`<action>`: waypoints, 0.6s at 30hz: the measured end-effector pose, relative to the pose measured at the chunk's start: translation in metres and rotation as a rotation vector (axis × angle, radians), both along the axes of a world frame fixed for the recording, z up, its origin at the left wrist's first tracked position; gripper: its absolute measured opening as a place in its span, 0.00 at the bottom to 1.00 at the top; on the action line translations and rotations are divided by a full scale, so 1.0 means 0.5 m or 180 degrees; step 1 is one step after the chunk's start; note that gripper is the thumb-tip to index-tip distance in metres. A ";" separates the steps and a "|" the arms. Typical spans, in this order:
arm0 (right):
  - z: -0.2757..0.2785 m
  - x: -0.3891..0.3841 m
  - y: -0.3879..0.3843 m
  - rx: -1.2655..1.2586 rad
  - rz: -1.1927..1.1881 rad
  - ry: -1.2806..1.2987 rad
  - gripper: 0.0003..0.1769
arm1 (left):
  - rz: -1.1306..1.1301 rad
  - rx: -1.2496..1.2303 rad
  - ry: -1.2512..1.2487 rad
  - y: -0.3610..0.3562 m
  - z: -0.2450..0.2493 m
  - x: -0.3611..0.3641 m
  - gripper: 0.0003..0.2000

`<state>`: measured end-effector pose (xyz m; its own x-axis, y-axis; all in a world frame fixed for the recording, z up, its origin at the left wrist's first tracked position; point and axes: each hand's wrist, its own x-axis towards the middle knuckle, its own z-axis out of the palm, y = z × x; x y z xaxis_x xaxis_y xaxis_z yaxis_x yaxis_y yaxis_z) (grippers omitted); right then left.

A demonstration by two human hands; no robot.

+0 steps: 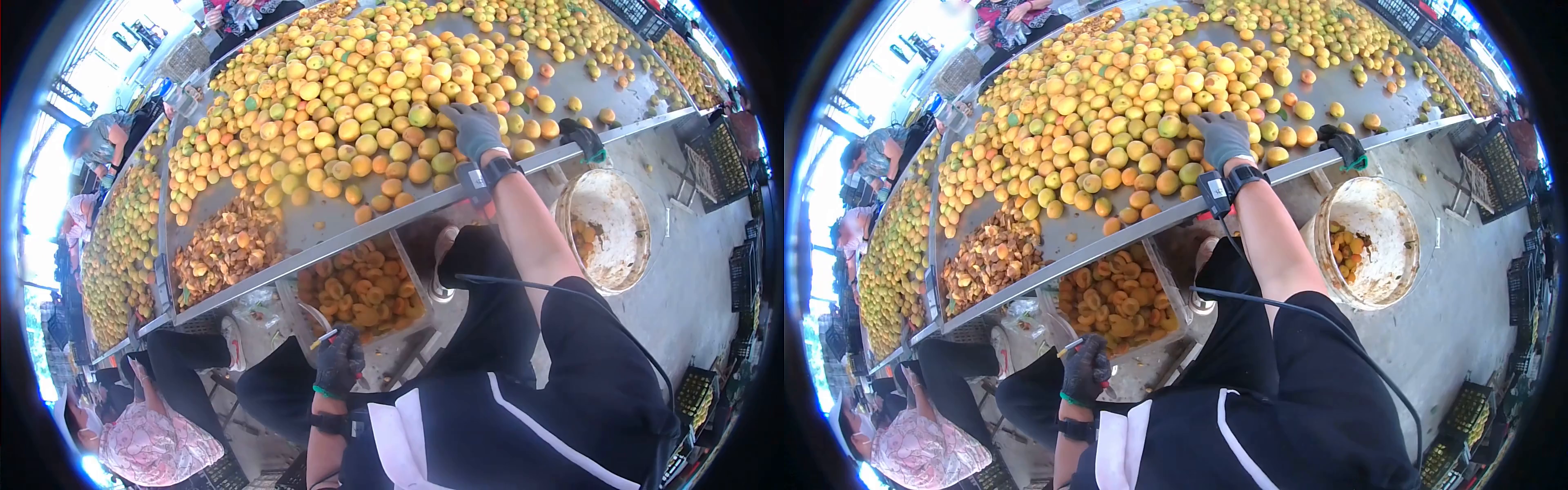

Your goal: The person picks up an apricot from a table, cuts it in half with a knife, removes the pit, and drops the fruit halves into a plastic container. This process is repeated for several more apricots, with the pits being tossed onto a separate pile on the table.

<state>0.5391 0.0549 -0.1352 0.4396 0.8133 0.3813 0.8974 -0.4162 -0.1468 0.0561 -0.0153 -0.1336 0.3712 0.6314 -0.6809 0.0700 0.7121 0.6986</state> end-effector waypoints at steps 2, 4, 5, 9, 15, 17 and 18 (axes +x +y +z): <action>-0.005 -0.003 0.007 -0.0079 -0.0177 -0.0173 0.27 | 0.0046 -0.0023 0.0091 -0.011 0.003 0.002 0.05; 0.008 -0.010 0.007 -0.0009 -0.0444 -0.0067 0.28 | -0.0158 0.0108 -0.0049 -0.022 0.024 0.008 0.06; 0.006 -0.005 0.006 0.0046 -0.0348 -0.0046 0.28 | -0.0172 0.0163 -0.0001 -0.026 0.027 0.007 0.06; 0.015 -0.003 0.010 0.0717 -0.0516 0.0522 0.30 | 0.0072 -0.0042 0.0153 -0.039 0.015 0.001 0.07; 0.109 -0.140 -0.005 0.2101 0.1675 0.4314 0.34 | 0.0213 -0.0178 -0.0029 -0.019 0.009 -0.008 0.08; 0.146 -0.238 -0.021 0.1669 0.2299 0.5164 0.32 | 0.0296 0.0339 -0.0009 0.011 0.036 0.002 0.09; 0.147 -0.290 -0.031 0.1544 0.2690 0.5376 0.32 | 0.0158 0.0539 0.0246 0.029 0.068 0.009 0.09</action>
